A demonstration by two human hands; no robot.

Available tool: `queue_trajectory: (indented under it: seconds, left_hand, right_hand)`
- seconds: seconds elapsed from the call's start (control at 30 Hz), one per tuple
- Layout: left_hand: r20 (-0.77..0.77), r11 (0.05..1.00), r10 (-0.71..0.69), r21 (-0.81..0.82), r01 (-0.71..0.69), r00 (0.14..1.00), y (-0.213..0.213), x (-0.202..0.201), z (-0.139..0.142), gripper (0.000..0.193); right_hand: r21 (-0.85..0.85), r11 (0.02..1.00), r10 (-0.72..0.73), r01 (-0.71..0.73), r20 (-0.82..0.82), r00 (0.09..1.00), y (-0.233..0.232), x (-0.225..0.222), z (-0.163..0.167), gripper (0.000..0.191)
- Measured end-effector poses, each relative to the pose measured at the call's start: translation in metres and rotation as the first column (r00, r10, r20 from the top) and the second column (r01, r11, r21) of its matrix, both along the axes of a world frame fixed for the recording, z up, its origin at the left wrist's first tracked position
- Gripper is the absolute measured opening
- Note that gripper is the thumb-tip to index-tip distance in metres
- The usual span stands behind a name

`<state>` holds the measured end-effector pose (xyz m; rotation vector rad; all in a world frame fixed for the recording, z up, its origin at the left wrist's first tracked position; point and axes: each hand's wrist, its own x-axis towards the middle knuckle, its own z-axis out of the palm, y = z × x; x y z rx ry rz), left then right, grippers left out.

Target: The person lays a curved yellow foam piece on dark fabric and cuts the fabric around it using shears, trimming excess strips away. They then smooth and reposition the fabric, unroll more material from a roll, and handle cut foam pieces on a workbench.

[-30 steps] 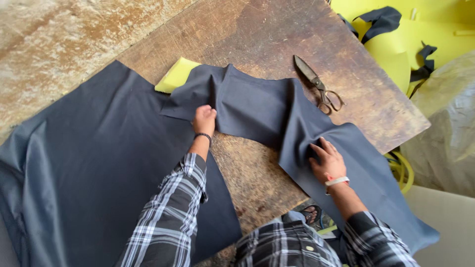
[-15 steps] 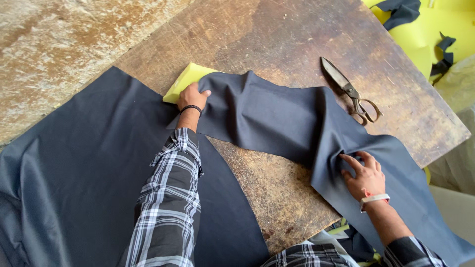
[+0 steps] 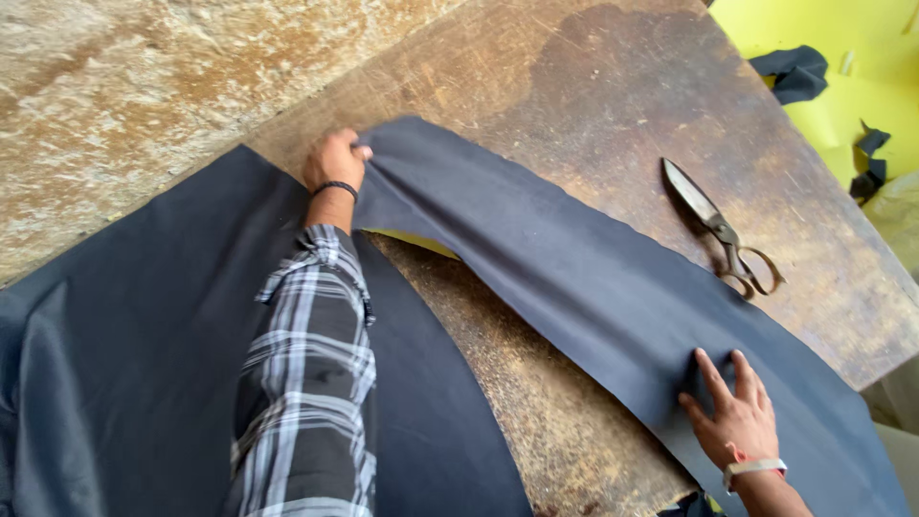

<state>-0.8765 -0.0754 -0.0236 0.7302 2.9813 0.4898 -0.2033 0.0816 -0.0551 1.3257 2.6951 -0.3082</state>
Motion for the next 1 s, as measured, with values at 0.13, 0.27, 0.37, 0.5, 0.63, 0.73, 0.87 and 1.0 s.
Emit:
queue_trajectory:
  seconds: [0.13, 0.27, 0.37, 0.5, 0.63, 0.73, 0.87, 1.0]
  left_hand:
    - [0.213, 0.966, 0.234, 0.062, -0.252, 0.949, -0.020, -0.002, -0.033, 0.024]
    - [0.322, 0.982, 0.177, 0.000, -0.187, 0.930, -0.044, -0.012, -0.037, 0.038]
    - [0.311, 0.986, 0.144, 0.032, -0.161, 0.939, -0.063, -0.005, -0.031, 0.032]
    - [0.229, 0.958, 0.267, 0.048, -0.284, 0.936, -0.058, 0.017, -0.021, 0.027]
    - [-0.189, 0.959, 0.048, 0.284, 0.008, 0.981, -0.023, 0.089, -0.016, 0.037]
    - [-0.306, 0.779, -0.304, 0.465, 0.420, 0.902, 0.017, 0.219, -0.023, 0.041]
    - [-0.006, 0.708, -0.658, 0.337, 0.621, 0.753, 0.032, 0.410, -0.017, 0.059]
    - [0.256, 0.680, -0.732, 0.322, 0.659, 0.631, 0.024, 0.523, -0.011, 0.063]
  right_hand:
    - [0.005, 0.999, -0.033, 0.033, 0.060, 0.998, 0.002, -0.004, -0.014, 0.089]
    - [0.027, 0.999, -0.042, 0.040, 0.060, 0.997, 0.000, -0.005, -0.023, 0.094]
    - [0.042, 0.998, -0.038, 0.036, 0.050, 0.998, -0.004, -0.005, -0.023, 0.094]
    - [0.023, 1.000, 0.000, -0.002, 0.076, 0.997, -0.004, -0.009, -0.014, 0.094]
    - [-0.056, 0.998, 0.028, -0.022, 0.092, 0.995, -0.002, -0.014, 0.006, 0.091]
    - [-0.129, 0.992, 0.013, 0.008, 0.162, 0.987, -0.004, -0.014, 0.023, 0.089]
    - [-0.197, 0.980, 0.007, 0.008, 0.079, 0.997, -0.006, 0.008, 0.036, 0.077]
    - [-0.147, 0.989, -0.037, 0.000, -0.244, 0.969, -0.012, 0.071, 0.032, 0.059]
